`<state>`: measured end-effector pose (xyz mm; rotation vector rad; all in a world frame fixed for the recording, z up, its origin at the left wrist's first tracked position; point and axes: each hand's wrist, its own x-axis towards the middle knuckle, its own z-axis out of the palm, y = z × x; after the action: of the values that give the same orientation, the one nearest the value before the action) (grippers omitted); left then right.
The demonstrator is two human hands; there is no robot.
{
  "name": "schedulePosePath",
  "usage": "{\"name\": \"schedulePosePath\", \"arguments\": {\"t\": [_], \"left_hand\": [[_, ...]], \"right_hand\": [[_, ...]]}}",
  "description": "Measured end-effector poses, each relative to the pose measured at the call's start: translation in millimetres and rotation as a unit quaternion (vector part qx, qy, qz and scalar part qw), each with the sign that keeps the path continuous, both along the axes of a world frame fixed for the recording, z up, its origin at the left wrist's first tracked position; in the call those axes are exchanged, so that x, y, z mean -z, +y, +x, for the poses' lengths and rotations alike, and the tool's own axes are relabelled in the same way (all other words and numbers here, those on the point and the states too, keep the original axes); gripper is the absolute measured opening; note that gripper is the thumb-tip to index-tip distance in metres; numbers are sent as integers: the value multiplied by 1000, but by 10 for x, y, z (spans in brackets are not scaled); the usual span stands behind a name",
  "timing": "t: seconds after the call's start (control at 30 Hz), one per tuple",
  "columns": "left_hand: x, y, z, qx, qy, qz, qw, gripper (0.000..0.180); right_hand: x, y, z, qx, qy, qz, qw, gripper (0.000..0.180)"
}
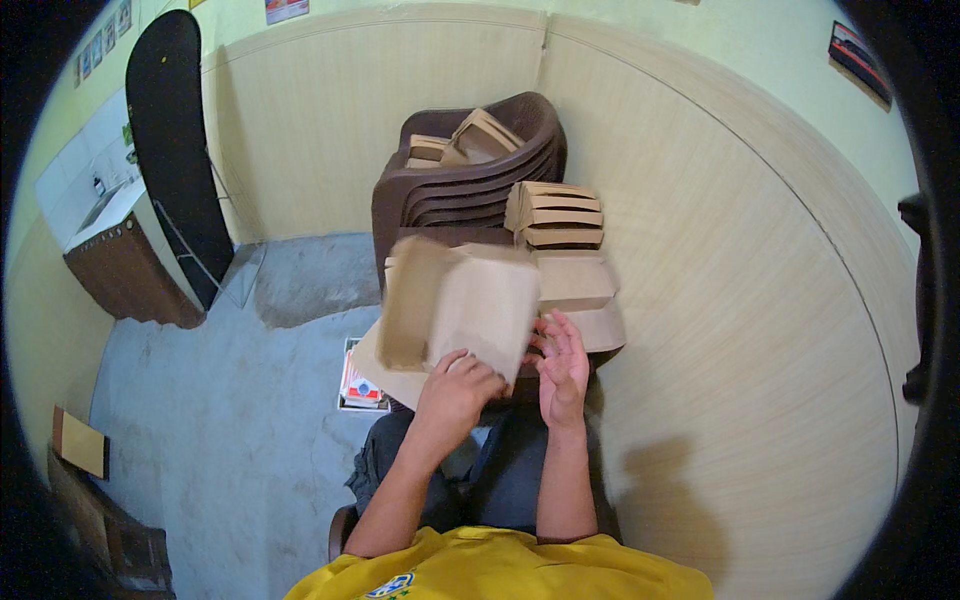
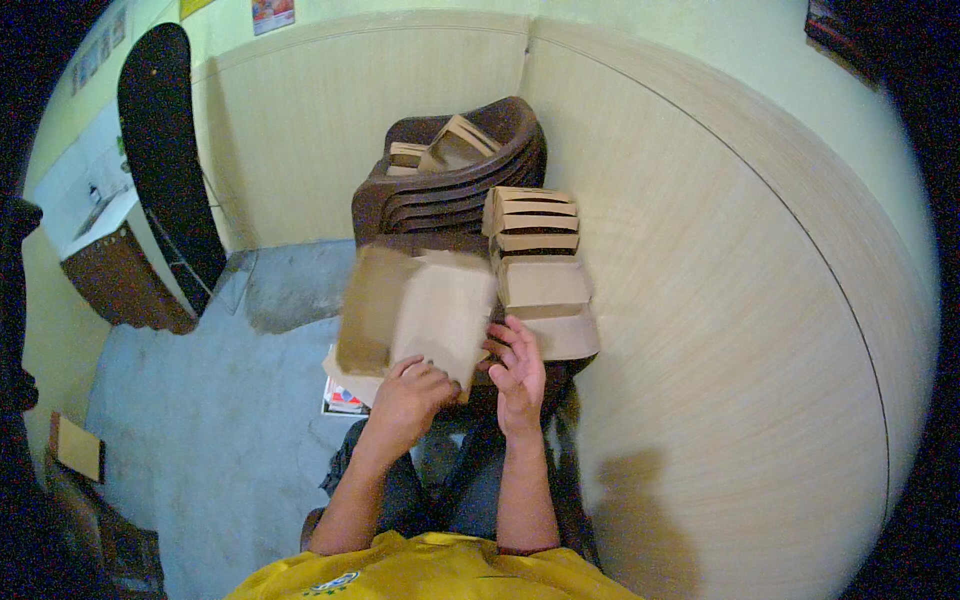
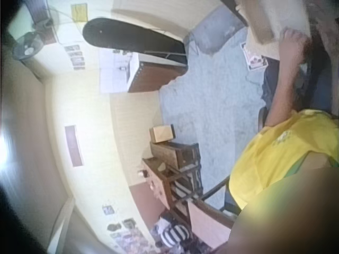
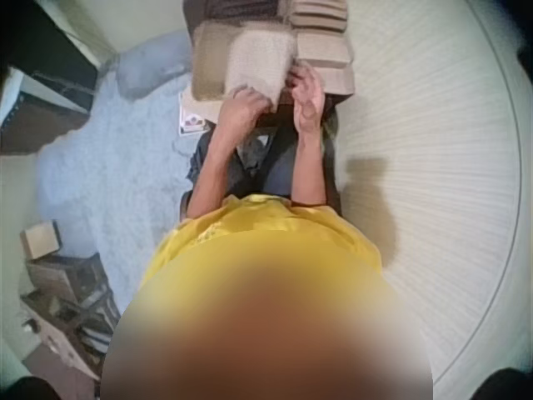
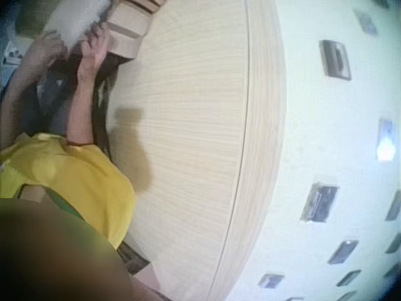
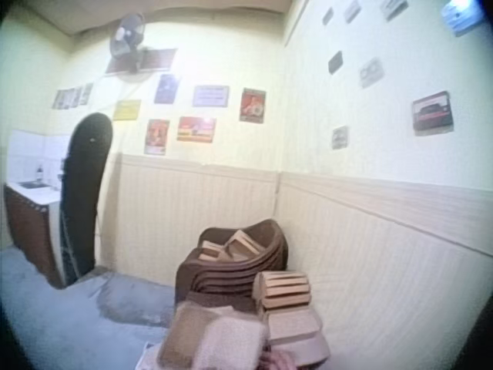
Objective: The person folds flat cardboard pieces into small rectangular boxes by hand. They fold the side flaps, tuck tabs into slots, and stack the completed boxes on a nearby chair. The process is repeated for multiple units.
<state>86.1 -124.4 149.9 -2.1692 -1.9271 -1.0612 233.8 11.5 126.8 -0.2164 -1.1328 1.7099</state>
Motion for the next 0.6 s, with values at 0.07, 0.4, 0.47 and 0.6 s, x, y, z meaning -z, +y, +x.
{"name": "schedulePosePath", "arguments": {"t": [0.07, 0.4, 0.47, 0.6], "left_hand": [[74, -83, 104, 29, 119, 26, 992, 18], [318, -42, -168, 124, -198, -39, 971, 40], [213, 42, -197, 125, -357, -50, 924, 46], [8, 306, -29, 63, -422, -58, 903, 56]], "right_hand": [[-10, 94, 52, 117, -42, 45, 991, 81], [154, 207, 143, 323, -230, 52, 916, 27], [170, 110, 7, 355, -199, 86, 910, 21], [143, -55, -241, 419, -181, 205, 866, 25]]}}
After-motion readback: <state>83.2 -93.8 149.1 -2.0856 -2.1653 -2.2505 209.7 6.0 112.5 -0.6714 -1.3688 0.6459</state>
